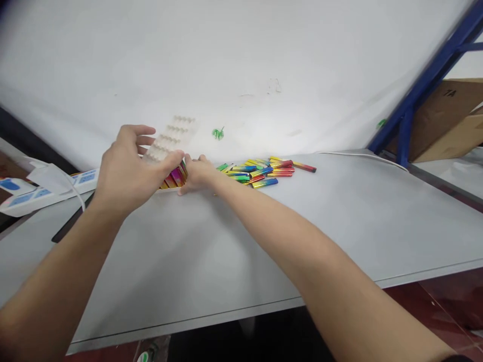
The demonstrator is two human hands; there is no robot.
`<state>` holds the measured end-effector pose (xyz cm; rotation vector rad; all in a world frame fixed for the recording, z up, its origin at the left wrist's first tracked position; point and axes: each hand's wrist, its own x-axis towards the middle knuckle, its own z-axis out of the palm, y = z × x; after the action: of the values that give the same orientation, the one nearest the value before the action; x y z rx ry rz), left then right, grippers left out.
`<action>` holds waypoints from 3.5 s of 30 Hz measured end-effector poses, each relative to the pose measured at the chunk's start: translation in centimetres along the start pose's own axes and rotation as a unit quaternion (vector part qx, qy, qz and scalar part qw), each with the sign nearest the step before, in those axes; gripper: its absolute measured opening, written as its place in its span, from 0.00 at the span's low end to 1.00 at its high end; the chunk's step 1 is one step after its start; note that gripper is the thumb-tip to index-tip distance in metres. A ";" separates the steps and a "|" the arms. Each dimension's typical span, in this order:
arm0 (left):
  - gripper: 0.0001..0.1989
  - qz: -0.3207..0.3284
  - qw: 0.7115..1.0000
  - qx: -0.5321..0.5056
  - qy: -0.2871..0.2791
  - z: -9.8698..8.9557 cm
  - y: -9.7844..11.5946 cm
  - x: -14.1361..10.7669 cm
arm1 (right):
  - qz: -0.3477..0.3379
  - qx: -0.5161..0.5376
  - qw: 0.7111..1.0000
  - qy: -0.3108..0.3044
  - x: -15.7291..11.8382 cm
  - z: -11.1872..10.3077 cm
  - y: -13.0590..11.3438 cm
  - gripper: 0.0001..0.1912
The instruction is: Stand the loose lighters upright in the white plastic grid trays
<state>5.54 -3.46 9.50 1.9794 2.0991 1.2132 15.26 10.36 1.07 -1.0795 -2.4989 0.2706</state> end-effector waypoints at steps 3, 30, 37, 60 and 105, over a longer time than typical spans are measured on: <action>0.33 0.009 1.000 0.005 -0.010 0.6 -0.2 -0.8 | -0.003 -0.015 0.999 0.048 -3.2 -1.8 1.9 0.34; 0.44 0.268 0.882 -0.022 -0.387 8.2 1.5 -6.9 | 0.202 -0.097 0.970 0.091 -20.8 -7.3 10.3 0.15; 0.38 0.263 0.885 -0.018 -0.384 8.1 1.6 -6.7 | 0.238 0.355 0.889 0.164 -21.4 -8.9 10.7 0.14; 0.21 0.250 0.922 -0.043 -0.291 9.1 1.1 -6.5 | 0.278 0.636 0.702 0.160 -21.4 -10.2 7.9 0.29; 0.16 0.202 0.952 -0.025 -0.230 9.2 -0.5 -4.8 | 0.088 0.391 0.907 0.129 -19.2 -6.0 2.8 0.15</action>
<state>10.69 -2.82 0.52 2.4464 1.4801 0.7140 31.58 -1.68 0.07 -0.9012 -1.7710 1.0081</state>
